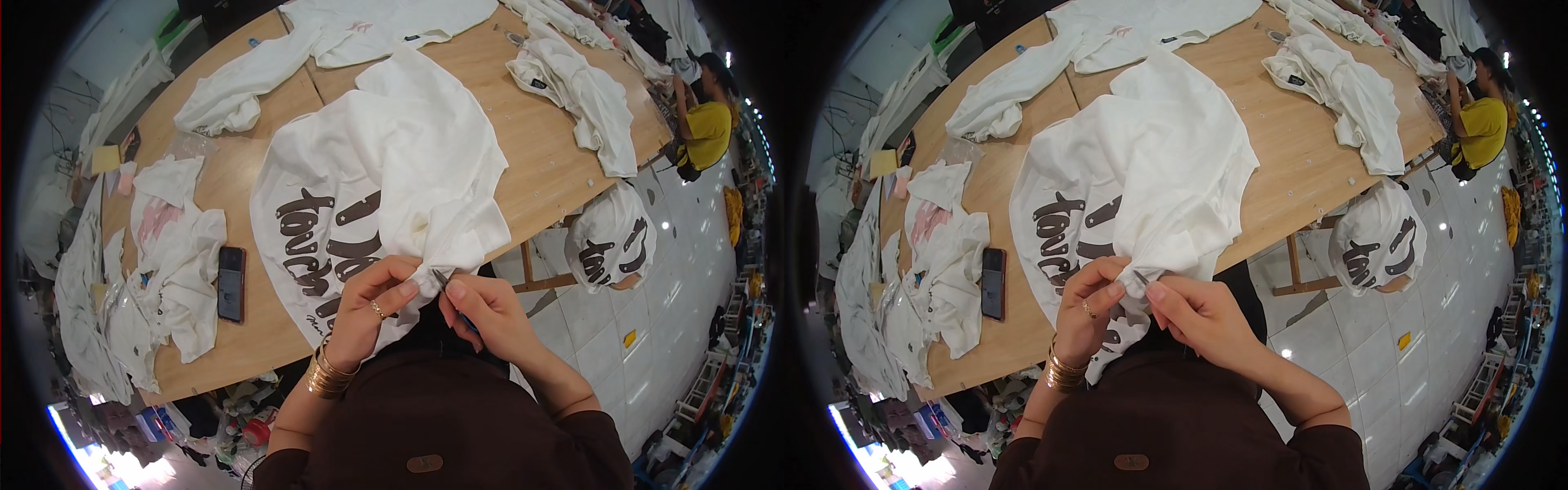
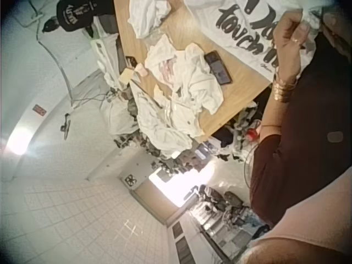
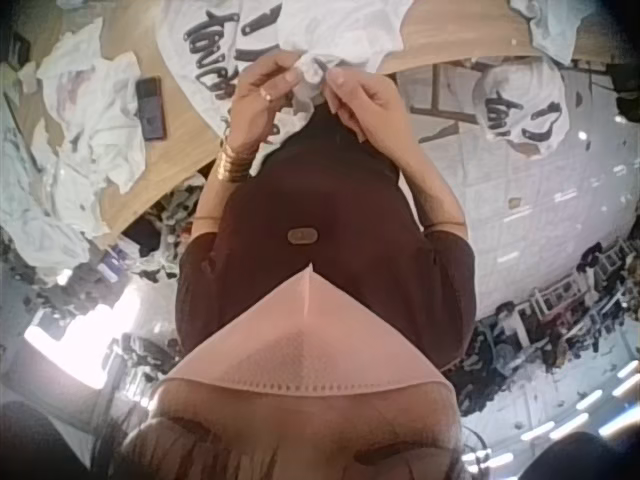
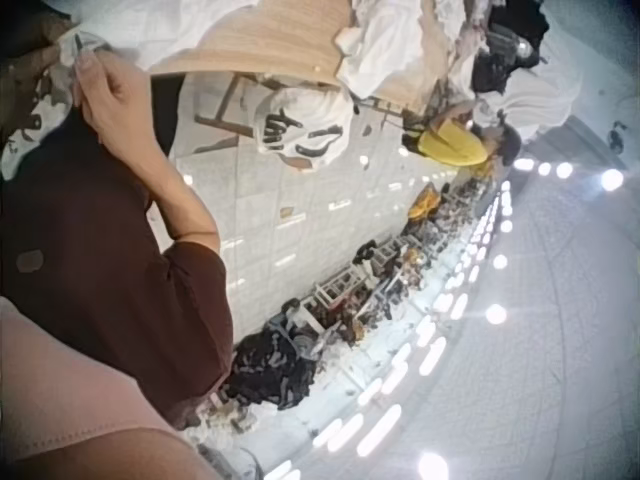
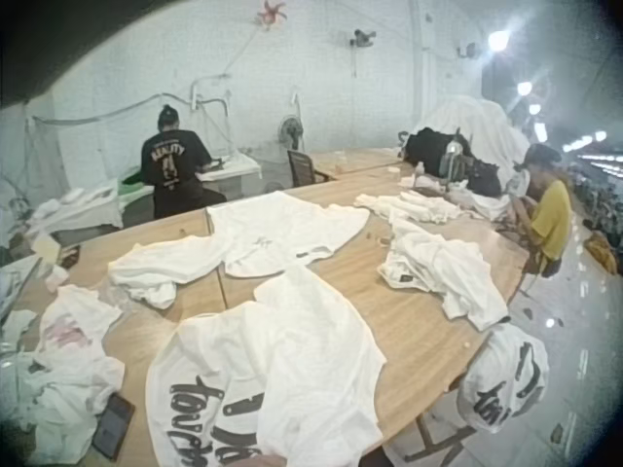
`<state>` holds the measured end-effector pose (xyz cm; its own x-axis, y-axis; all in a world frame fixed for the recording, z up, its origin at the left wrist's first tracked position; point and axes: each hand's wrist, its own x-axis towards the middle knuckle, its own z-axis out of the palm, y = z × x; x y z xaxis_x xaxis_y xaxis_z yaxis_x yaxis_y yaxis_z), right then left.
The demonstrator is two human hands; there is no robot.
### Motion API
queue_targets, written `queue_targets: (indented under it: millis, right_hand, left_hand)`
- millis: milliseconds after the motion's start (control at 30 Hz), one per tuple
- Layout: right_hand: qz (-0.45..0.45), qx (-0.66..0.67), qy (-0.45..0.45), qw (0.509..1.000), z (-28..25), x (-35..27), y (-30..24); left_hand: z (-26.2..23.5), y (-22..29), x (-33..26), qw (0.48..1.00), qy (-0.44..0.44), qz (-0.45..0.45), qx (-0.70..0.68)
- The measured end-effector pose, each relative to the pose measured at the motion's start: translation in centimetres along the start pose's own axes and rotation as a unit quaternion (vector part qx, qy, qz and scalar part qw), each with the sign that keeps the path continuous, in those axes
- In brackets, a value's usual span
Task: The person trims loose threads from a shirt using thread snips, spreads the shirt out on the table, touches a smartphone, and cuts remaining threads with the snips.
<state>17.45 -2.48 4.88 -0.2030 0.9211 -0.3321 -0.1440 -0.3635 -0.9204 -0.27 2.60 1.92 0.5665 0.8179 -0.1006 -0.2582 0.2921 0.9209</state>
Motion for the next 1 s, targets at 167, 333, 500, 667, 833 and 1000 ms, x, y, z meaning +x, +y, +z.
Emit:
queue_targets:
  millis: [167,333,500,667,833,1000]
  right_hand:
    - [0.021,-0.033,-0.002,0.999,0.2,-0.7,-0.2]
    - [0.019,-0.04,0.014,0.999,0.2,-0.7,-0.3]
    - [0.03,-0.06,0.018,0.998,0.2,-0.8,-0.5]
    - [0.044,-0.036,0.002,0.998,0.0,-0.9,-0.4]
    - [-0.053,-0.04,0.018,0.998,-0.7,-0.9,0.9]
    - [-0.024,-0.027,0.081,0.996,-0.1,-1.1,0.5]
  left_hand:
    - [0.4,0.1,0.1,1.0,-0.009,0.007,0.001]
    - [0.3,0.0,0.2,1.0,-0.011,0.007,-0.014]
    - [0.2,-0.1,0.2,1.0,-0.015,0.0,-0.015]
    - [0.1,-0.3,0.2,0.999,-0.023,-0.007,-0.021]
    - [0.0,-0.4,0.1,0.999,-0.002,-0.023,-0.034]
    - [0.2,-0.3,0.1,0.999,-0.001,-0.036,-0.028]
